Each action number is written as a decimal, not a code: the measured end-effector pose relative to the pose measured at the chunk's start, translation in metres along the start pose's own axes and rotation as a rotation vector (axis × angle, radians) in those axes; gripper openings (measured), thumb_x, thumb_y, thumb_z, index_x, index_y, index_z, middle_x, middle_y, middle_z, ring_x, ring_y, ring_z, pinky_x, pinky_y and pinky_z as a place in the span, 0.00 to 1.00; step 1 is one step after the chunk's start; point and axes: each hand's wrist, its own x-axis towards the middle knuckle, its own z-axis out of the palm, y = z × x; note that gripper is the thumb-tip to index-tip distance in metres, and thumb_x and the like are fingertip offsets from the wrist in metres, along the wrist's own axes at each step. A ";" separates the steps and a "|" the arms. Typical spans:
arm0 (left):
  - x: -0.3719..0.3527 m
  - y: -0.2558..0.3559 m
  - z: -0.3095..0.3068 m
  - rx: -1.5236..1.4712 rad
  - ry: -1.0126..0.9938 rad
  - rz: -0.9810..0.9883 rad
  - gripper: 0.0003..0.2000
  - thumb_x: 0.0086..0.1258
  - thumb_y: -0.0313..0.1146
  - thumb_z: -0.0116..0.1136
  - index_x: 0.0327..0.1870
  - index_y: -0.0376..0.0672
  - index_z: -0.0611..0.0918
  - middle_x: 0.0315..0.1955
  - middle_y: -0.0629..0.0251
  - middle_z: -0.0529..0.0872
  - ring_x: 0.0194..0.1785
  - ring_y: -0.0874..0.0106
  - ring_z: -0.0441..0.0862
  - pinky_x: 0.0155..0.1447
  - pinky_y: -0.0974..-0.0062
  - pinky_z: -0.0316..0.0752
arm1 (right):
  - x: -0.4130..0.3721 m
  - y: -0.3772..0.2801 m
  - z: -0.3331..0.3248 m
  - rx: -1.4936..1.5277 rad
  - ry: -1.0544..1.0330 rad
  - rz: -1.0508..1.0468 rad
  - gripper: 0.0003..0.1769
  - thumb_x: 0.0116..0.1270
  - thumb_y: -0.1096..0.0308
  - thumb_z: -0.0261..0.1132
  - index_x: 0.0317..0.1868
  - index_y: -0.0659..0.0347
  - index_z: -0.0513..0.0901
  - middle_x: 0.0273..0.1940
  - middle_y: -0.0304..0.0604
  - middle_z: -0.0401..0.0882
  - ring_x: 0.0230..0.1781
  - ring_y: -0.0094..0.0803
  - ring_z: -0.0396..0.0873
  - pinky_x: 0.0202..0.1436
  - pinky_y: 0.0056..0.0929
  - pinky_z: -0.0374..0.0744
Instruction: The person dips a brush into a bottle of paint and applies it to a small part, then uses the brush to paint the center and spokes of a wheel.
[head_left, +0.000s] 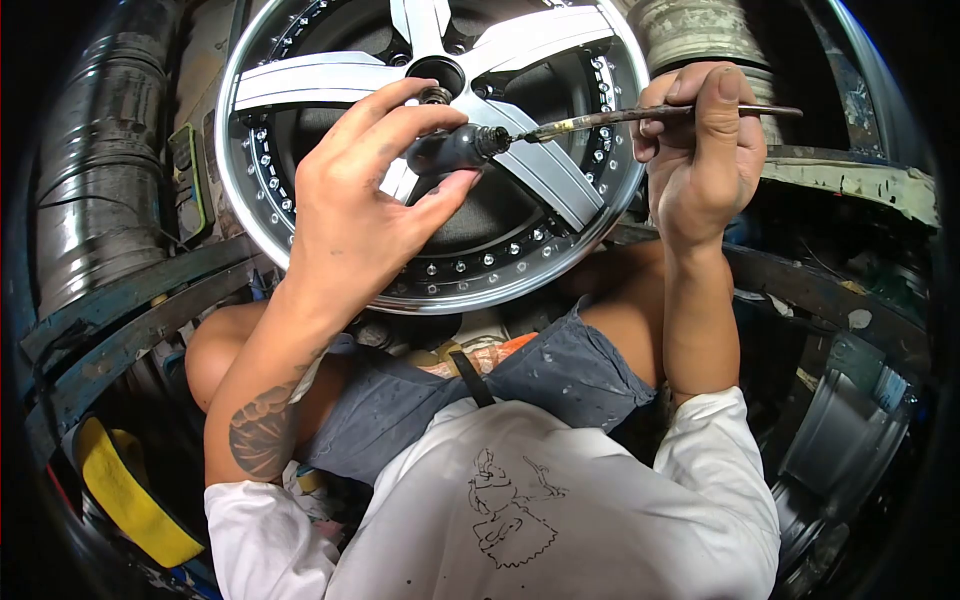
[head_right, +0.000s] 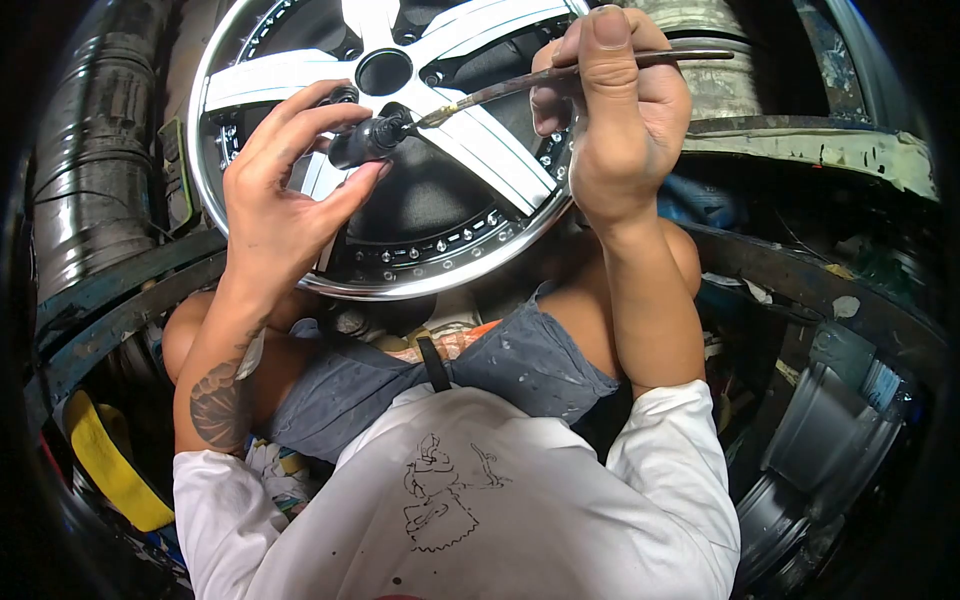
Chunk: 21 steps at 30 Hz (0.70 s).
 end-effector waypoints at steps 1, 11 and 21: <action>0.000 0.000 0.000 -0.011 -0.003 -0.009 0.19 0.52 0.23 0.74 0.47 0.40 0.87 0.54 0.57 0.84 0.50 0.70 0.85 0.47 0.76 0.80 | 0.000 0.000 -0.001 0.003 0.006 0.001 0.20 0.81 0.53 0.50 0.38 0.62 0.72 0.25 0.47 0.74 0.21 0.25 0.69 0.23 0.22 0.70; -0.001 0.002 -0.002 -0.034 -0.026 -0.028 0.19 0.52 0.23 0.74 0.48 0.40 0.87 0.55 0.57 0.84 0.51 0.69 0.85 0.49 0.75 0.80 | -0.001 -0.003 0.003 -0.007 -0.042 -0.053 0.17 0.79 0.60 0.43 0.37 0.63 0.70 0.24 0.49 0.73 0.19 0.28 0.67 0.22 0.23 0.69; 0.000 0.000 -0.001 0.013 -0.015 0.044 0.19 0.51 0.21 0.72 0.47 0.38 0.86 0.55 0.56 0.84 0.53 0.67 0.85 0.57 0.72 0.78 | -0.008 -0.004 0.006 -0.015 -0.200 -0.292 0.11 0.72 0.67 0.56 0.35 0.67 0.76 0.27 0.45 0.79 0.23 0.21 0.71 0.28 0.19 0.70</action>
